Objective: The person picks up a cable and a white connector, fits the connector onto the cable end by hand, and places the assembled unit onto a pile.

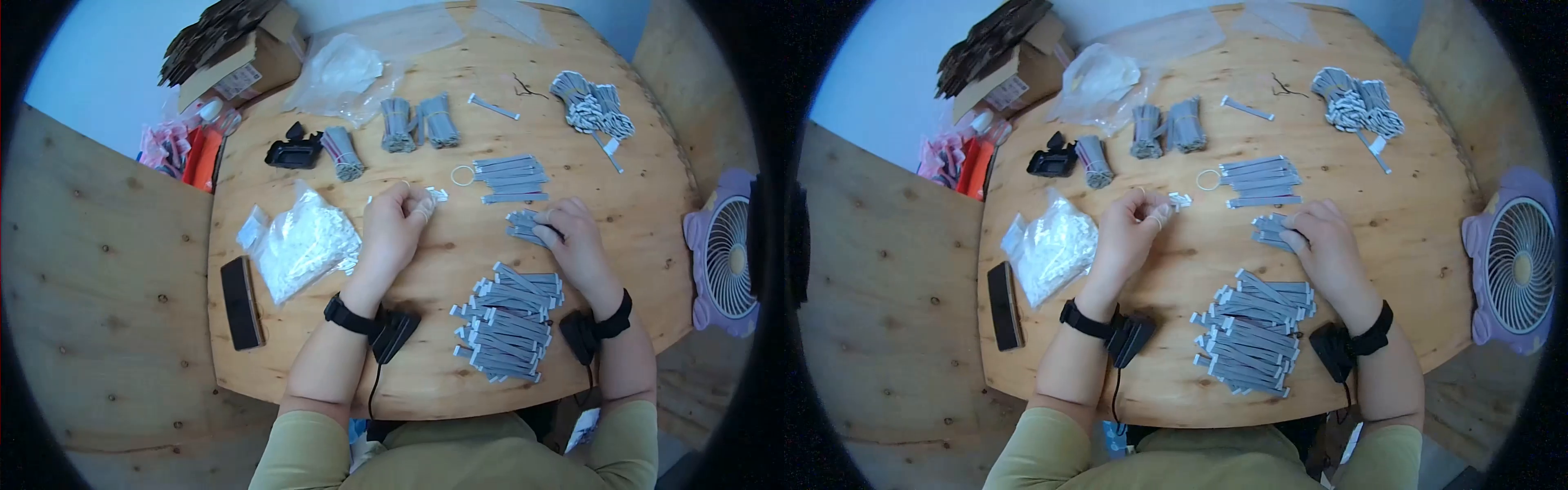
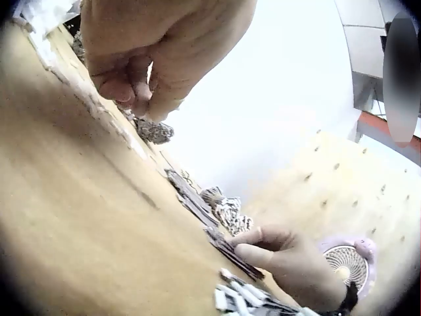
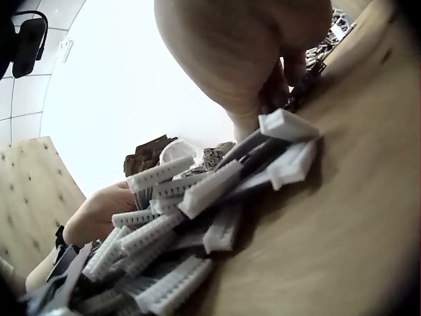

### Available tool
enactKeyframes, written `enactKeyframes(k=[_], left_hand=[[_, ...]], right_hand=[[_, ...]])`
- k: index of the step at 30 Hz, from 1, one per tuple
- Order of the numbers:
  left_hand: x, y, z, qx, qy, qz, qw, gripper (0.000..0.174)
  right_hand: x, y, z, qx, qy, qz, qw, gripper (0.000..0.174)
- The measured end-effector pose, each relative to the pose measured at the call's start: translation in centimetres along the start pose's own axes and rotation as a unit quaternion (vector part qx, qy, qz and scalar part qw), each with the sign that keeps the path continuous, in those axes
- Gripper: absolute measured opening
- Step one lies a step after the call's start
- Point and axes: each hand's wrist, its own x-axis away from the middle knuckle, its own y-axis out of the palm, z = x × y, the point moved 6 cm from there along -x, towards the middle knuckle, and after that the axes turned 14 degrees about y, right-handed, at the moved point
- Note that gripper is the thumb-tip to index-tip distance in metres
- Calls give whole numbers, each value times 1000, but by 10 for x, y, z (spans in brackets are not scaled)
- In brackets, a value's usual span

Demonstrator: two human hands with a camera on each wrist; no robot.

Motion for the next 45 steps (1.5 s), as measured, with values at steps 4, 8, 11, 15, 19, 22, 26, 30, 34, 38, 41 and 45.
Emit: enactKeyframes(k=[4, 8, 11, 15, 19, 22, 26, 30, 34, 38, 41, 45], left_hand=[[-4, 0, 4, -164, 127, 15, 978, 15], [-4, 15, 19, -248, 295, 39, 922, 22], [-2, 21, 14, -201, 266, -16, 943, 23], [-3, 17, 8, -128, 96, -126, 979, 19], [-1, 12, -3, 60, -27, -60, 996, 15], [-7, 11, 8, -61, 112, -31, 991, 17], [-4, 20, 18, -194, 219, 27, 956, 21], [-7, 26, 14, -207, 160, 24, 965, 21], [-7, 27, 8, -214, 180, 17, 960, 20], [-4, 22, 6, -84, 71, 28, 994, 16], [7, 21, 30, 65, 1, 38, 997, 10], [29, 38, 40, 315, 10, 60, 947, 9]], right_hand=[[0, 3, 1, -11, 8, -3, 1000, 10], [2, 2, -3, -26, 19, -22, 999, 10], [1, 2, -1, -22, 24, -38, 999, 10], [0, 1, 2, -46, 25, -28, 998, 10], [2, -6, -5, -91, 31, -6, 995, 8], [4, -5, -3, -137, 37, -8, 990, 7], [6, -8, -12, -122, 18, -20, 992, 8], [7, -9, -13, -131, 29, -38, 990, 9], [9, -9, -10, -182, 69, -54, 979, 13], [10, -1, 8, -278, 147, -114, 942, 17], [16, -3, 5, -374, 196, -178, 889, 15], [23, -10, -13, -394, 241, -219, 859, 10]])
